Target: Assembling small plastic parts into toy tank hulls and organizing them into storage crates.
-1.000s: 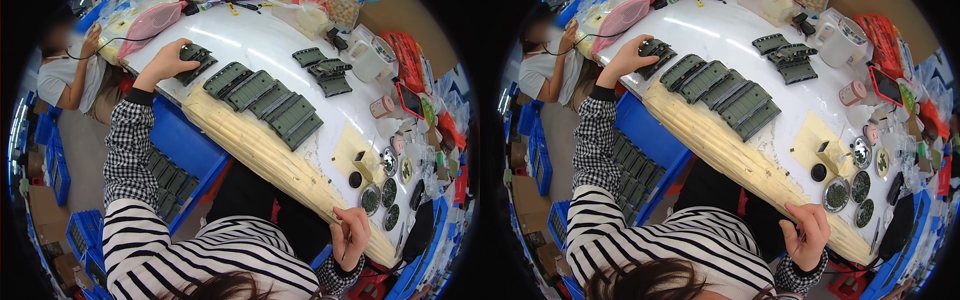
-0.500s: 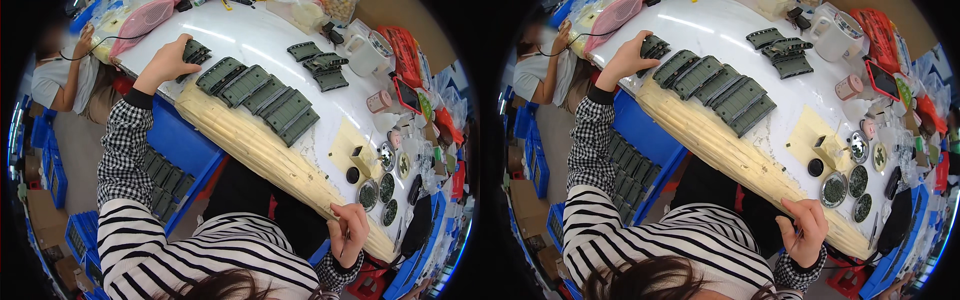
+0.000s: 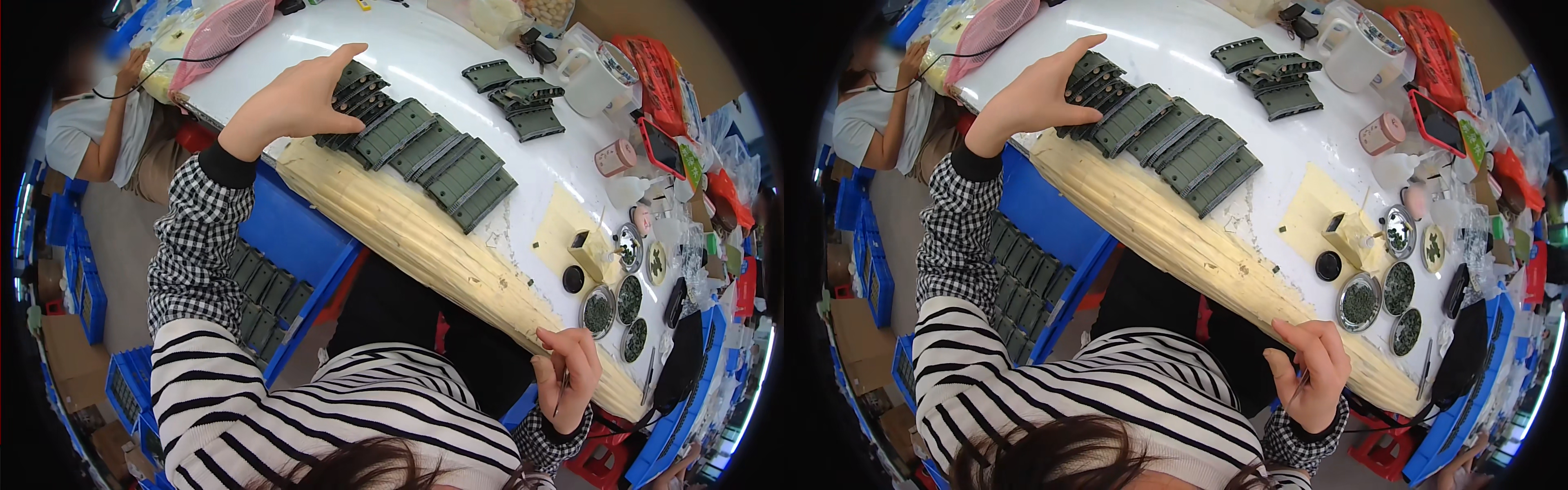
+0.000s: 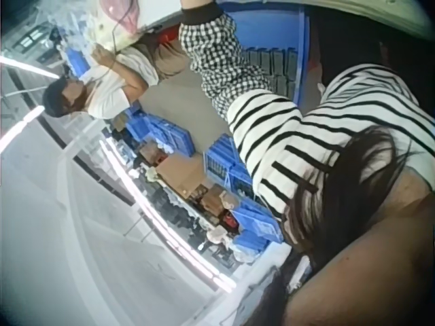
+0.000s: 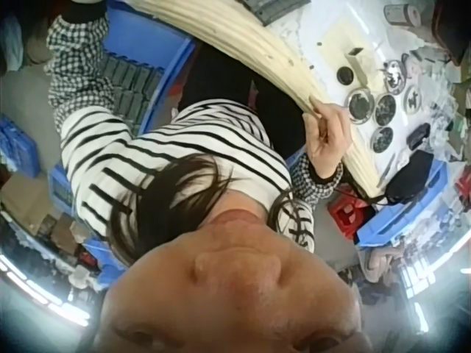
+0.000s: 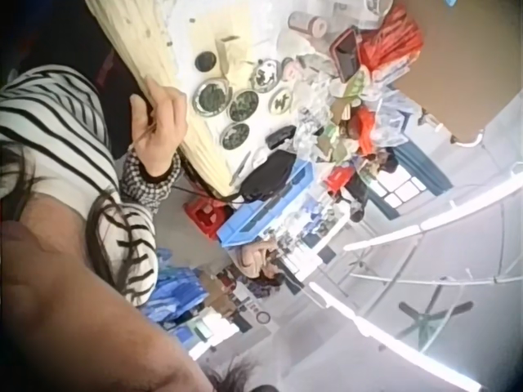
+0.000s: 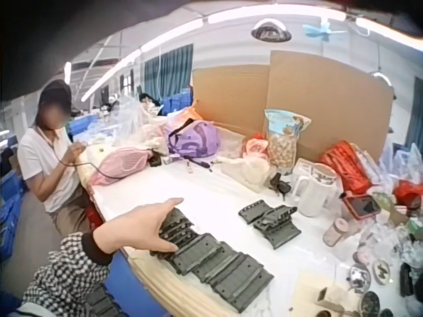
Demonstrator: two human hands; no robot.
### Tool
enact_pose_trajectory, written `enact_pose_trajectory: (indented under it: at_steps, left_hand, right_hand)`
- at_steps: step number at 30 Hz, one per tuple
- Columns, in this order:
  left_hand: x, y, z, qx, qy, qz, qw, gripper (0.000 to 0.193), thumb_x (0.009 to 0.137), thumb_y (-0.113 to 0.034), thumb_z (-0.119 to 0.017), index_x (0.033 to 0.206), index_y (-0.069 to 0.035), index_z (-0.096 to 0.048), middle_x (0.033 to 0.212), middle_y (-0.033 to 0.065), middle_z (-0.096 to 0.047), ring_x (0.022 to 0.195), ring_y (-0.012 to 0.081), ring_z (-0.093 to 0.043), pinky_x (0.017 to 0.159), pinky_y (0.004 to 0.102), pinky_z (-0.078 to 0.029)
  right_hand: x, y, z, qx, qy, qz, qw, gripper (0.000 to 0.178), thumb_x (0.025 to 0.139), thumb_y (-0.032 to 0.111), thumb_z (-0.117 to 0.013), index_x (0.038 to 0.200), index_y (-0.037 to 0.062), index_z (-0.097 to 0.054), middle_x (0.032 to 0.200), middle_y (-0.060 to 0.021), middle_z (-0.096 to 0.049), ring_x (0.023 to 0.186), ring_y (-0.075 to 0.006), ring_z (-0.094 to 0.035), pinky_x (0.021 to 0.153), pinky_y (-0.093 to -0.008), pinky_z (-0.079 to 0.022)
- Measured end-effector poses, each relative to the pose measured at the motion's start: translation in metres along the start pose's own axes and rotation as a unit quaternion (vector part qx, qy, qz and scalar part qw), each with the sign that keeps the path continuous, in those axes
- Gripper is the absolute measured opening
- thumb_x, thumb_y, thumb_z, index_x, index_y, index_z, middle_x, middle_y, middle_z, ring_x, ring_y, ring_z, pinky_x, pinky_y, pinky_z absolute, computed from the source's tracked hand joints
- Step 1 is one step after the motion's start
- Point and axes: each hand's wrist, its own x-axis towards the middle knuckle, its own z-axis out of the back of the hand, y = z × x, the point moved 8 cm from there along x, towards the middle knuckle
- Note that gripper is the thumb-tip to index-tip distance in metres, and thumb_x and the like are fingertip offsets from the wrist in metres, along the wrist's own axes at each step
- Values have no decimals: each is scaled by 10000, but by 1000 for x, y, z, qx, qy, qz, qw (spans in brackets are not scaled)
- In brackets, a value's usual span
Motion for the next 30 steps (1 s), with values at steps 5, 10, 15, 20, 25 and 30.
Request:
enact_pose_trajectory:
  at_steps: [5, 10, 15, 20, 25, 30]
  left_hand:
    - [10, 3, -2, 18, 14, -26, 999, 936, 673, -137, -796, 1485, -101, -332, 1040, 186, -654, 806, 280, -642, 725, 365, -529]
    - [5, -2, 2, 63, -11, -46, 997, 930, 664, -137, -800, 1484, -118, -363, 1087, 171, -652, 859, 261, -661, 752, 349, -546]
    - [-39, -6, 29, -243, -10, 11, 970, 883, 727, -41, -785, 1474, 23, -318, 1106, 124, -586, 892, 151, -571, 778, 275, -473]
    - [-146, 96, 48, -298, -70, 59, 950, 938, 659, -71, -843, 1481, -79, -391, 1240, 74, -596, 1106, 187, -591, 975, 286, -444]
    - [-220, 227, -29, -172, -65, 232, 955, 949, 619, -50, -844, 1463, -64, -412, 1229, 116, -606, 1107, 222, -595, 979, 320, -444]
    - [-200, 286, -90, 76, -34, 236, 968, 1030, 603, -127, -845, 1496, -205, -338, 1223, 182, -604, 1103, 360, -607, 917, 416, -498]
  right_hand:
    - [-1, 2, -1, -3, -2, 8, 1000, 319, 731, 78, -800, 1034, 32, -710, 828, -54, -575, 565, -110, -424, 505, -240, -346]
    - [-3, 3, -5, 1, 2, -3, 1000, 323, 715, 66, -793, 1025, 33, -711, 821, -50, -566, 562, -107, -406, 501, -242, -327]
    - [-11, 10, -2, -20, -18, -3, 1000, 289, 770, 134, -772, 1027, 19, -707, 810, -45, -556, 548, -88, -371, 498, -236, -293]
    - [-16, 11, 7, -34, -35, -20, 999, 306, 823, 214, -752, 1030, -5, -700, 800, -49, -551, 540, -76, -344, 511, -234, -264]
    - [-11, 27, -7, -40, -11, 9, 999, 303, 816, 203, -753, 1035, 1, -701, 803, -51, -552, 538, -75, -342, 508, -234, -265]
    - [-13, 44, -16, -51, 19, 29, 998, 313, 758, 126, -762, 1043, 8, -703, 809, -49, -557, 537, -75, -352, 495, -235, -274]
